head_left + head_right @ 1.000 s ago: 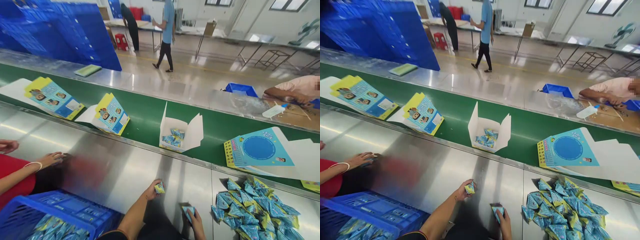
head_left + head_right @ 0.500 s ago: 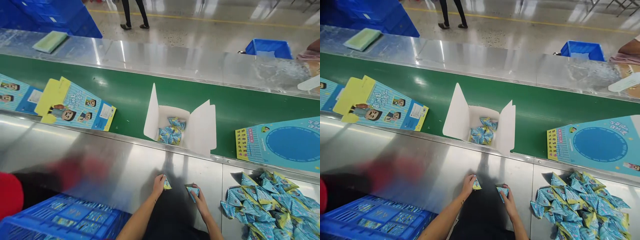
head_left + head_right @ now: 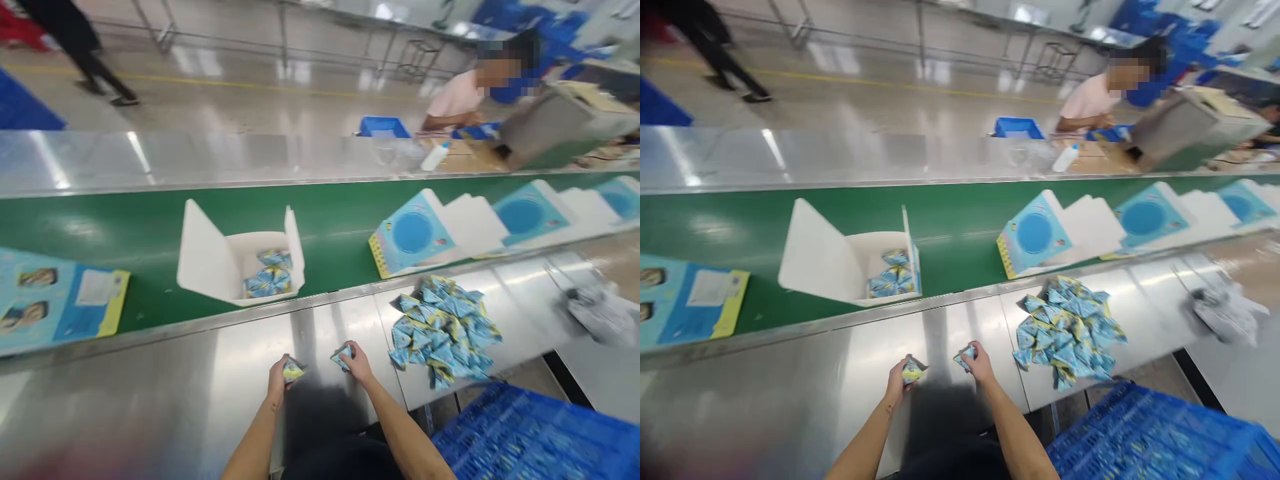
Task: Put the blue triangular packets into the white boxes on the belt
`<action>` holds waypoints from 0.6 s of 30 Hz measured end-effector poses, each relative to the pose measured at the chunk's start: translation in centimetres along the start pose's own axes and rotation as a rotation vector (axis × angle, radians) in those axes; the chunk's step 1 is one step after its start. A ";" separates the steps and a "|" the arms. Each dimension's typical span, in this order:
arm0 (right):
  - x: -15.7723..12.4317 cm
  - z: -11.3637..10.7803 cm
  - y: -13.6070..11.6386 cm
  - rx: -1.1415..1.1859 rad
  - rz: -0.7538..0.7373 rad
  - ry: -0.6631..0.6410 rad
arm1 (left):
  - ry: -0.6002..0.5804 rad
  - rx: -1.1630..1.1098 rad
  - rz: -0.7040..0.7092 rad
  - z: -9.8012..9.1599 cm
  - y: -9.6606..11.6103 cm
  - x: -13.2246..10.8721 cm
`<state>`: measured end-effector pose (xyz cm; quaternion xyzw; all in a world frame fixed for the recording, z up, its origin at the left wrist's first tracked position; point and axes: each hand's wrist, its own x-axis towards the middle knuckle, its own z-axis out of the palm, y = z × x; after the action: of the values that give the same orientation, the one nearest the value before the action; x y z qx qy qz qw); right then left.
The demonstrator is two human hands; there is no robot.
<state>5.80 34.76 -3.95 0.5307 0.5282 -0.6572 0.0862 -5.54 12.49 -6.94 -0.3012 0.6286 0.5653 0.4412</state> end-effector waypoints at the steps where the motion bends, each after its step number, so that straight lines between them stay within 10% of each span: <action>1: -0.2 -0.2 -0.2 0.064 0.020 0.013 | -0.023 -0.034 -0.030 0.1 0.0 0.0; 8: -2.7 -7.6 -5.3 0.581 -0.069 0.356 | -0.182 -0.089 -0.039 0.7 -1.2 -0.4; 14: -2.2 -18.5 -20.0 0.805 -0.421 0.569 | -0.121 -0.061 -0.047 3.0 -1.9 -1.1; 18: -2.6 -20.9 -26.5 0.779 -0.564 0.565 | -0.115 -0.042 -0.043 3.7 -2.0 -0.8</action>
<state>1.70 61.34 16.64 0.5171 0.3703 -0.6335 -0.4406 -2.70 15.64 -7.04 -0.2908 0.5838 0.5851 0.4820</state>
